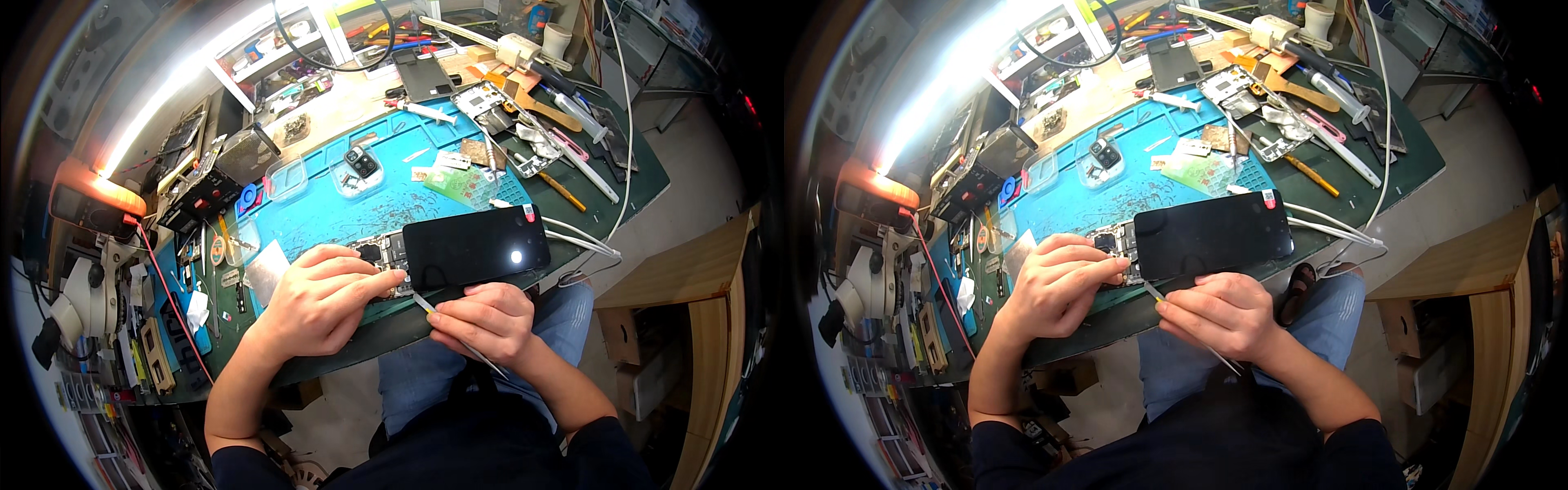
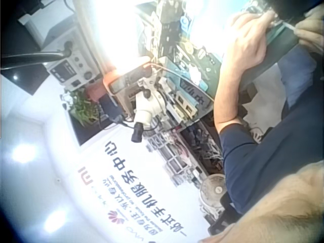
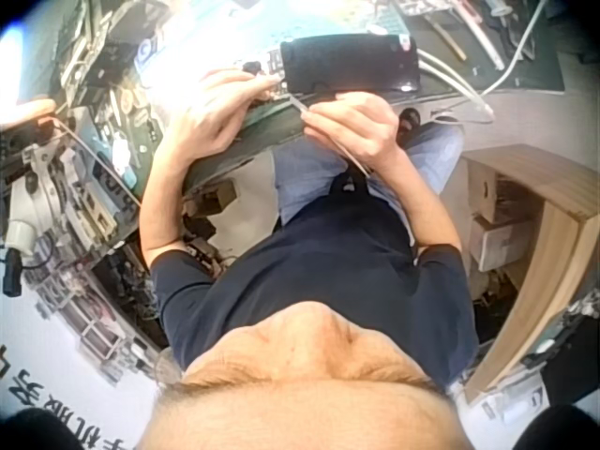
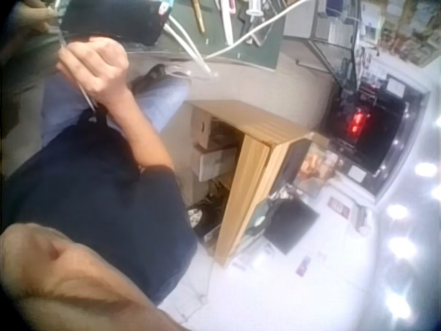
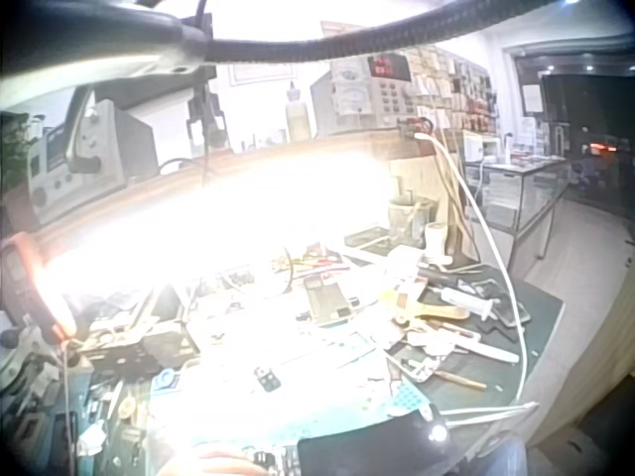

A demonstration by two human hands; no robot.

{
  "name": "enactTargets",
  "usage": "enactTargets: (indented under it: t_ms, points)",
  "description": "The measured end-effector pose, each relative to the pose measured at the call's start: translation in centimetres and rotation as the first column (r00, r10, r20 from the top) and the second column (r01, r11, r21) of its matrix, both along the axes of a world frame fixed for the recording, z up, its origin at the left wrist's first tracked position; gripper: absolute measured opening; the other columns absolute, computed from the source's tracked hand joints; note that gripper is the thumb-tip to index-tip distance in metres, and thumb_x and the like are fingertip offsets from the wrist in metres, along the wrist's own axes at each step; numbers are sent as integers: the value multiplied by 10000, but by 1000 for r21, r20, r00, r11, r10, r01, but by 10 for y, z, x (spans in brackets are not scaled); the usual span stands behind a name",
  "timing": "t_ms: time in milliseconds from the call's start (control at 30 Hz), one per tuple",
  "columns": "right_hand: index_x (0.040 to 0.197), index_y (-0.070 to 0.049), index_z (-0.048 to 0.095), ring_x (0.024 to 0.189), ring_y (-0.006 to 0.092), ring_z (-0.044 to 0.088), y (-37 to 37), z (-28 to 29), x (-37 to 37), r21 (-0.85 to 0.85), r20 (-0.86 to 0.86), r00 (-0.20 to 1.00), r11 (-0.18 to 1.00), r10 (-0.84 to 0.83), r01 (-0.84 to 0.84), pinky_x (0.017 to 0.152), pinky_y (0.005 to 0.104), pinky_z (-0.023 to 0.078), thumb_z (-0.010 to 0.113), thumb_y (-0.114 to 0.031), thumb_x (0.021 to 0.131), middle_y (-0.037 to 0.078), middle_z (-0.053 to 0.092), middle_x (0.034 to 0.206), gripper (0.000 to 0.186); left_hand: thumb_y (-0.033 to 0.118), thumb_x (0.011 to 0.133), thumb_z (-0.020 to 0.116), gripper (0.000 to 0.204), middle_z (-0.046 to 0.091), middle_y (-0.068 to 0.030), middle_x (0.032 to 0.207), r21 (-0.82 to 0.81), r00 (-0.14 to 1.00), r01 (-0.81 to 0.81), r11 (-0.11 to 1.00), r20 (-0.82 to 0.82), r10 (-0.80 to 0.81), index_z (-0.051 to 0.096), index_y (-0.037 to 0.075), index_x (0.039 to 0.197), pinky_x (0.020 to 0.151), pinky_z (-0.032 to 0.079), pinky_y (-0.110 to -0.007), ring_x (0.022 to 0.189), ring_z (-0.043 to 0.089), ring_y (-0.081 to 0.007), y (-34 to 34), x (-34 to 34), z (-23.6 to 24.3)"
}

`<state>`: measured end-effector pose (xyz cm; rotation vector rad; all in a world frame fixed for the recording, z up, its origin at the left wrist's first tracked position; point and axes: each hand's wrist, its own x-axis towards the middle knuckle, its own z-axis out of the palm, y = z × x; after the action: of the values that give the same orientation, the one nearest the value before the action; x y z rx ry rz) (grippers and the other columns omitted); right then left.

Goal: The person repairs a disassembled smartphone on a cluttered workbench. They use a metal spudger to pry and adjust internal components, then connect a charging cable to test the device. The person also handles a separate pink phone back cover and interacts with a second person who briefly enters the frame.

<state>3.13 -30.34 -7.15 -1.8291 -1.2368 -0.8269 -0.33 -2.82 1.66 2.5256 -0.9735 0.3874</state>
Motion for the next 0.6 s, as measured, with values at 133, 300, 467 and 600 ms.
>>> enactTargets:
  t_ms: [133,300,467,600]
  points:
    - [991,-164,851,893,118,691,1,1,-1,-2,-11,1000,1000,-6,6,814,289,588,905,-194,801,-49,786,1021,200,42,837,696,469,777,-24,954,1,1000,-1,1000,10,1,749,68,1303,1005,554,-394,977,750,-179,0,0,0]
    - [988,-161,851,883,119,692,1,1,0,0,-12,1000,1000,-6,6,806,291,590,905,-184,792,-46,786,1012,205,36,843,694,477,776,-27,948,1,1000,2,1000,3,-2,748,66,1315,1009,553,-388,981,747,-186,0,0,0]
    - [982,-156,849,872,121,694,2,1,0,8,-16,1000,1000,-9,9,795,294,593,904,-176,785,-43,785,1005,205,37,834,695,489,775,-28,948,-6,1000,0,1000,7,0,748,64,1319,1011,552,-388,980,746,-191,1,0,-2]
    - [979,-153,848,868,123,695,2,1,-1,10,-25,1000,1000,-12,13,789,297,592,904,-174,784,-40,784,1001,204,37,823,696,493,775,-29,957,-2,1000,6,1000,3,-5,748,64,1312,1011,553,-390,979,748,-189,1,0,-1]
